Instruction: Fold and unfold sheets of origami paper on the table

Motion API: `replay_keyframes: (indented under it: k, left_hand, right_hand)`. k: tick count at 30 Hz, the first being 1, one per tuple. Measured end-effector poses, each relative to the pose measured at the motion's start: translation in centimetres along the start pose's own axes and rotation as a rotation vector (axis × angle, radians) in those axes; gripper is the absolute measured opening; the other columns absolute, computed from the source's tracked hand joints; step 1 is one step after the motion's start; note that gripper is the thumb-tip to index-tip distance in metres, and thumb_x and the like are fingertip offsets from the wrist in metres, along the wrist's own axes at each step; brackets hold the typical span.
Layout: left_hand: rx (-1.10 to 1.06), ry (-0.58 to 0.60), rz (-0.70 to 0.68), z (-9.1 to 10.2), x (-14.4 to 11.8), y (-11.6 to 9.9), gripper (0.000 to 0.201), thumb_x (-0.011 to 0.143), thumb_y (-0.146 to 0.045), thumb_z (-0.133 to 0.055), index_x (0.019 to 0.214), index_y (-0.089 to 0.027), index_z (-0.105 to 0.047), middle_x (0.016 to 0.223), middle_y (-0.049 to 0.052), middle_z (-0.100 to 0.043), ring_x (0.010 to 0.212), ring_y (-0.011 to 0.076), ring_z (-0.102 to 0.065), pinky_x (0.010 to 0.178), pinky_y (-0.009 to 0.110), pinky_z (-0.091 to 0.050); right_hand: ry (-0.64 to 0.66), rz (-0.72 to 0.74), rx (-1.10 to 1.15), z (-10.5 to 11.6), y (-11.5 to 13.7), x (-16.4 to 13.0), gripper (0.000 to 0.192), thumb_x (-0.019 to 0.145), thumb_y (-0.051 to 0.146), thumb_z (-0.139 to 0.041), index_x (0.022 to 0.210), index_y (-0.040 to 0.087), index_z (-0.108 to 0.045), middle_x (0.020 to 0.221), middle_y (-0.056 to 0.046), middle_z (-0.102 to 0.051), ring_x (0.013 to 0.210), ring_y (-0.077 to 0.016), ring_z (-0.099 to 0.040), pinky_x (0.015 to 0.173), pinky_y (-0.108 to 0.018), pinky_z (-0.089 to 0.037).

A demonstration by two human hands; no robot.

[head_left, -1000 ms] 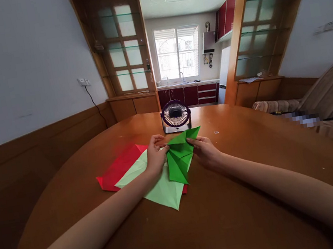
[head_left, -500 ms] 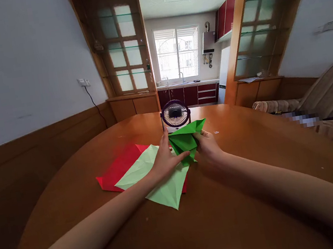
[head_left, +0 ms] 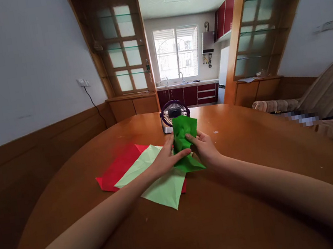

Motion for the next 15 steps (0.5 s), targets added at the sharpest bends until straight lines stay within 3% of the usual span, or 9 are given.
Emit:
replay_keyframes:
  k: [6,8,11,12,15]
  left_hand:
    - [-0.487,-0.017,0.314,0.4,0.1,1.7,0.034,0.073,-0.034,-0.076,0.100,-0.016,-0.068,0.102,0.009,-0.072,0.095,0.0255,-0.067,0.081,0.035,-0.052]
    - [-0.630,-0.121,0.362,1.6,0.5,2.8,0.028,0.075,-0.032,-0.074,0.096,-0.015,-0.069,0.100,0.009,-0.072,0.094,0.0245,-0.068,0.080,0.034,-0.054]
    - [-0.702,-0.460,0.379,5.4,0.6,4.7,0.012,0.075,-0.016,-0.073,0.087,-0.014,-0.069,0.097,0.008,-0.073,0.094,0.0205,-0.068,0.083,0.031,-0.055]
    - [-0.717,-0.522,0.416,6.2,0.6,5.4,0.009,0.075,-0.011,-0.073,0.083,-0.013,-0.069,0.094,0.009,-0.073,0.091,0.0200,-0.069,0.083,0.031,-0.056]
    - [-0.728,-0.547,0.458,7.2,0.8,6.4,0.007,0.076,-0.003,-0.068,0.078,-0.010,-0.067,0.084,0.010,-0.073,0.082,0.0191,-0.070,0.082,0.031,-0.057]
  right_hand:
    - [0.020,0.006,-0.046,0.3,0.4,0.5,0.036,0.063,0.040,-0.080,0.088,0.022,-0.063,0.083,-0.002,-0.073,0.080,-0.0219,-0.069,0.072,-0.035,-0.055]
    - [-0.031,0.019,-0.066,1.4,0.6,1.0,0.031,0.064,0.036,-0.079,0.087,0.021,-0.064,0.085,-0.002,-0.073,0.080,-0.0214,-0.068,0.073,-0.035,-0.054]
    - [-0.153,-0.004,-0.095,3.5,0.4,2.0,0.025,0.064,0.028,-0.078,0.084,0.021,-0.065,0.087,-0.003,-0.074,0.082,-0.0214,-0.068,0.077,-0.036,-0.054]
    - [-0.176,-0.013,-0.099,4.1,0.3,2.3,0.023,0.064,0.025,-0.078,0.083,0.020,-0.065,0.086,-0.004,-0.074,0.081,-0.0211,-0.067,0.078,-0.037,-0.054]
    - [-0.213,-0.030,-0.100,5.2,-0.5,3.0,0.022,0.063,0.022,-0.076,0.080,0.020,-0.064,0.084,-0.003,-0.073,0.077,-0.0203,-0.067,0.078,-0.037,-0.054]
Point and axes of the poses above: each hand's wrist, its own x-axis towards the middle knuckle, its own z-axis out of the back of the hand, y = z × x, the point moved 8 cm from there along x, towards the middle knuckle
